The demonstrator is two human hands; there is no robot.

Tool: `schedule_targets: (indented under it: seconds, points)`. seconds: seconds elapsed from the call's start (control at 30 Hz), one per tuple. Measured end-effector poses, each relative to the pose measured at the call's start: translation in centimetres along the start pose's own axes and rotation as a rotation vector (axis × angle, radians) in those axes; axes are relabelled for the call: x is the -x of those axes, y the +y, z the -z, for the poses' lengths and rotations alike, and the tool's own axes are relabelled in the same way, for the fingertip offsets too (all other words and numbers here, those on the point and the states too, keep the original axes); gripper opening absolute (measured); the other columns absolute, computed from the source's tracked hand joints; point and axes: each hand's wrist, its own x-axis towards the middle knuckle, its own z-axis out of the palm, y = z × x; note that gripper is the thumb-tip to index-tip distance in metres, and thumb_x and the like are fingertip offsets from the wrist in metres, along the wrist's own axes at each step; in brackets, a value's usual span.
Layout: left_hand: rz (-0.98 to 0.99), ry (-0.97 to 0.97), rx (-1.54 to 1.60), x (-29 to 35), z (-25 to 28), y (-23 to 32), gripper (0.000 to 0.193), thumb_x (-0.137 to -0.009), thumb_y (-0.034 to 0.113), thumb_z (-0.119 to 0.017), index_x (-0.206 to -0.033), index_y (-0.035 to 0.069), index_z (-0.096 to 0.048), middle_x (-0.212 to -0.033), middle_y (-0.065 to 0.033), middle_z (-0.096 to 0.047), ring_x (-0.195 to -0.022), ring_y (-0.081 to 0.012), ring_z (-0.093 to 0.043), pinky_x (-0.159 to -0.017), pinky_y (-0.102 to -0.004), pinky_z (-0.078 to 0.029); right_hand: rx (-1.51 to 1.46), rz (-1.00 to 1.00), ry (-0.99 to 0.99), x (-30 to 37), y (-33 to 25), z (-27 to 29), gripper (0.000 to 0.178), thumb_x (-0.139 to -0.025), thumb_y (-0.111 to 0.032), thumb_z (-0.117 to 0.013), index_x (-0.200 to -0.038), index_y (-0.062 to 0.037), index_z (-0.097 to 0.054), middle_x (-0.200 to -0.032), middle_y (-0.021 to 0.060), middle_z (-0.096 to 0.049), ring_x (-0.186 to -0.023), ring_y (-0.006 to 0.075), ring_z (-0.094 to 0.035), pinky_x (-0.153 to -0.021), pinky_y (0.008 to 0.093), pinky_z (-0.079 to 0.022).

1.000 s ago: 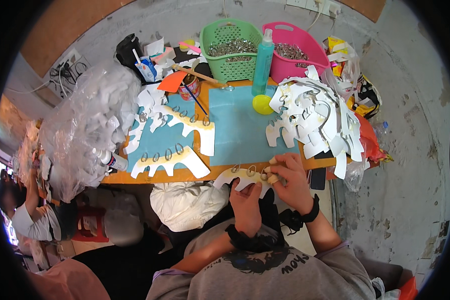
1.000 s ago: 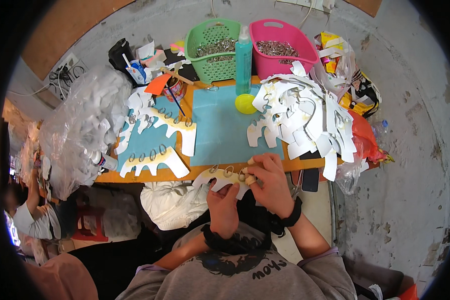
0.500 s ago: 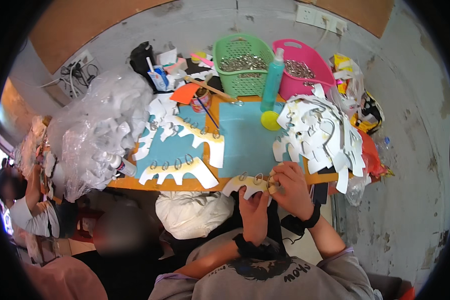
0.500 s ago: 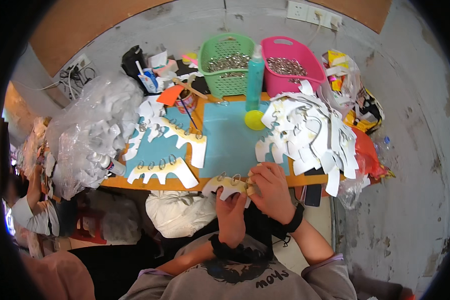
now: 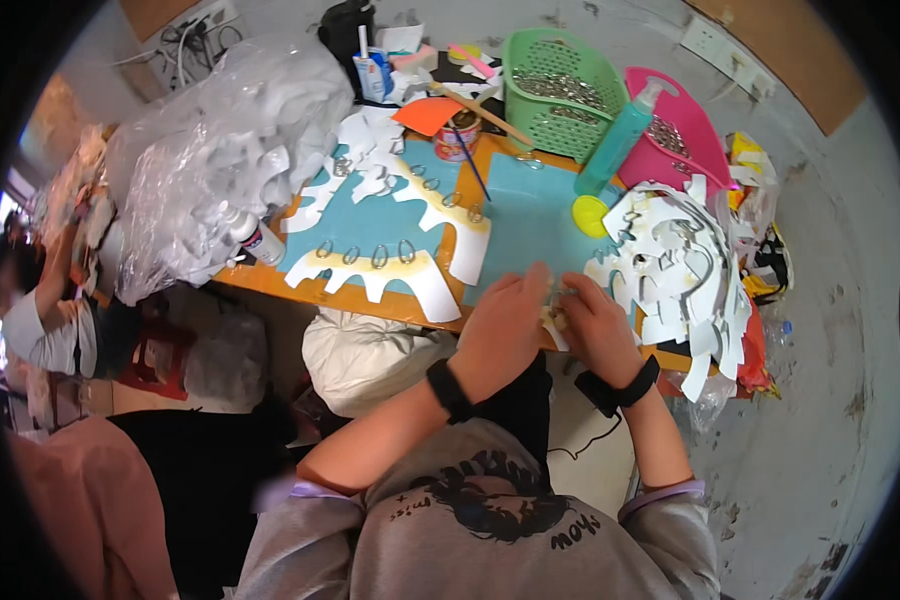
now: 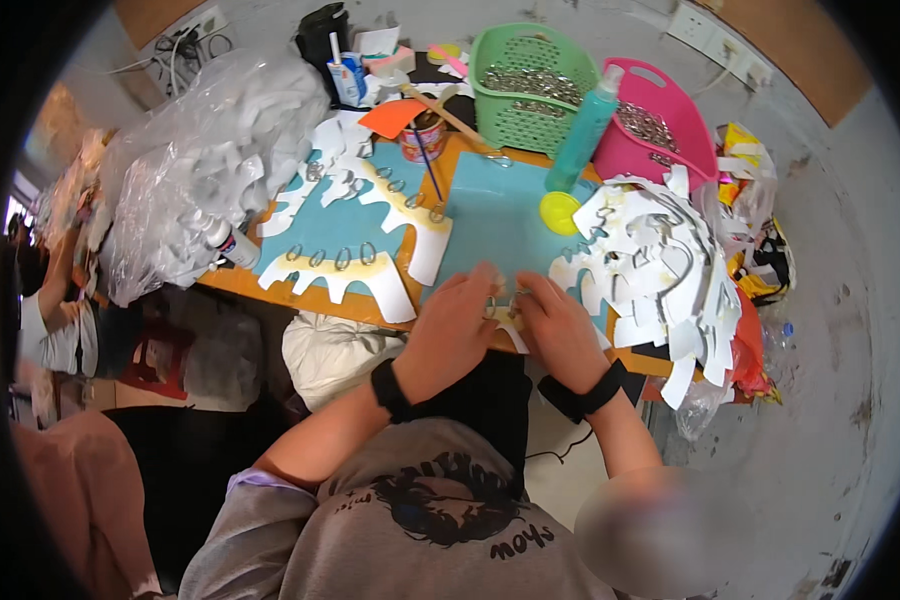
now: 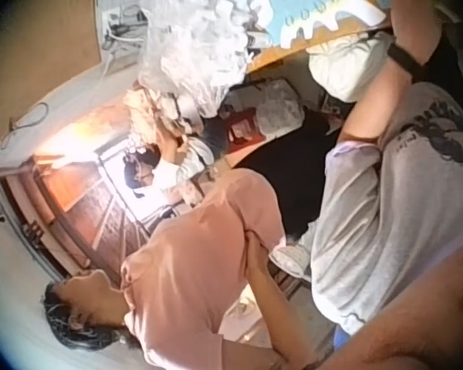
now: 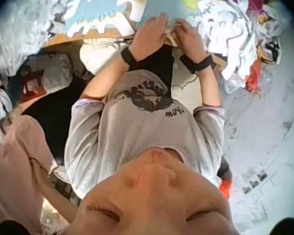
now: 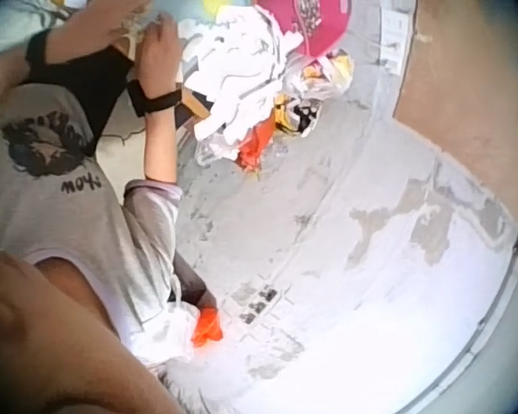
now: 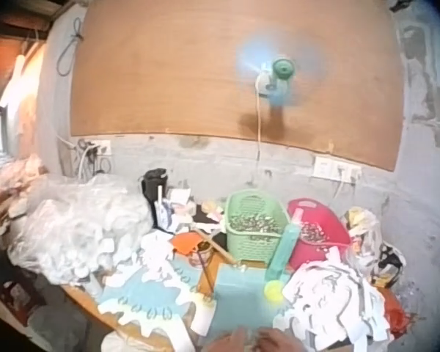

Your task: Manually aligning and assembling white and tan shoe upper components on a workbench.

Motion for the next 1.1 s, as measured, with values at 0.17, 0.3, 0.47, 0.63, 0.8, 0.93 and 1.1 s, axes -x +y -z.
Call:
schedule_targets:
  seconds: [0.17, 0.3, 0.47, 0.63, 0.8, 0.93, 1.1]
  points:
    - [-0.010, -0.153, 0.105, -1.4, -0.8, -2.0, 0.049, -0.071, -0.006, -0.065, -0.112, 0.005, -0.042, -0.100, -0.0159, -0.063, -0.101, -0.0387, -0.057, -0.083, -0.0448, -0.046, 0.041, -0.027, 0.040, -0.2, 0.5, -1.1, 0.021, -0.071, -0.001, -0.065, -0.091, 0.0004, -0.058, -0.111, 0.0116, -0.056, -0.089, 0.0294, -0.062, -0.074, 0.0381, -0.051]
    - [0.018, -0.129, 0.121, -1.4, -0.9, -1.8, 0.046, -0.072, -0.008, -0.062, -0.112, 0.005, -0.044, -0.099, -0.0137, -0.064, -0.100, -0.0368, -0.058, -0.085, -0.0433, -0.046, 0.046, 0.016, 0.068, 0.4, 0.8, -0.9, 0.021, -0.070, -0.001, -0.066, -0.090, -0.0002, -0.059, -0.110, 0.0101, -0.057, -0.087, 0.0272, -0.062, -0.071, 0.0367, -0.051]
    - [-0.084, -0.107, 0.054, -1.4, -0.6, -1.2, 0.046, -0.073, -0.008, -0.062, -0.114, 0.005, -0.045, -0.097, -0.0110, -0.065, -0.100, -0.0345, -0.058, -0.085, -0.0416, -0.044, 0.051, 0.035, 0.120, 0.8, 1.0, -0.8, 0.022, -0.068, -0.001, -0.067, -0.088, -0.0006, -0.059, -0.110, 0.0084, -0.057, -0.088, 0.0252, -0.062, -0.070, 0.0356, -0.051]
    - [-0.081, -0.096, 0.046, -1.8, -0.3, -1.4, 0.046, -0.073, -0.007, -0.063, -0.114, 0.004, -0.046, -0.096, -0.0101, -0.066, -0.096, -0.0331, -0.059, -0.084, -0.0413, -0.042, 0.053, 0.032, 0.114, 1.0, 1.3, -1.3, 0.021, -0.069, -0.002, -0.068, -0.088, -0.0008, -0.059, -0.110, 0.0074, -0.056, -0.088, 0.0241, -0.061, -0.067, 0.0350, -0.052]
    - [-0.106, -0.253, -0.074, -2.6, -0.3, -2.2, 0.047, -0.072, -0.004, -0.066, -0.113, 0.006, -0.046, -0.091, -0.0077, -0.067, -0.097, -0.0304, -0.060, -0.086, -0.0400, -0.039, 0.069, 0.028, 0.124, 1.2, 1.3, -1.3, 0.020, -0.071, -0.003, -0.068, -0.090, -0.0009, -0.060, -0.111, 0.0071, -0.055, -0.086, 0.0238, -0.060, -0.065, 0.0350, -0.052]
    - [-0.311, -0.098, -0.195, -3.3, 0.4, -1.5, 0.048, -0.071, -0.002, -0.068, -0.113, 0.007, -0.046, -0.090, -0.0066, -0.067, -0.095, -0.0281, -0.061, -0.087, -0.0397, -0.037, 0.073, 0.032, 0.136, 1.1, 1.3, -1.5, 0.020, -0.072, -0.003, -0.067, -0.091, -0.0009, -0.060, -0.110, 0.0069, -0.055, -0.087, 0.0235, -0.061, -0.064, 0.0346, -0.053]
    - [-0.265, -0.191, -0.030, -3.7, 0.3, -2.2, 0.048, -0.071, -0.002, -0.069, -0.111, 0.007, -0.045, -0.092, -0.0074, -0.065, -0.095, -0.0272, -0.062, -0.088, -0.0393, -0.037, 0.083, 0.045, 0.107, 1.0, 1.1, -1.3, 0.020, -0.073, -0.004, -0.067, -0.092, -0.0011, -0.060, -0.110, 0.0062, -0.055, -0.089, 0.0226, -0.061, -0.064, 0.0335, -0.053]
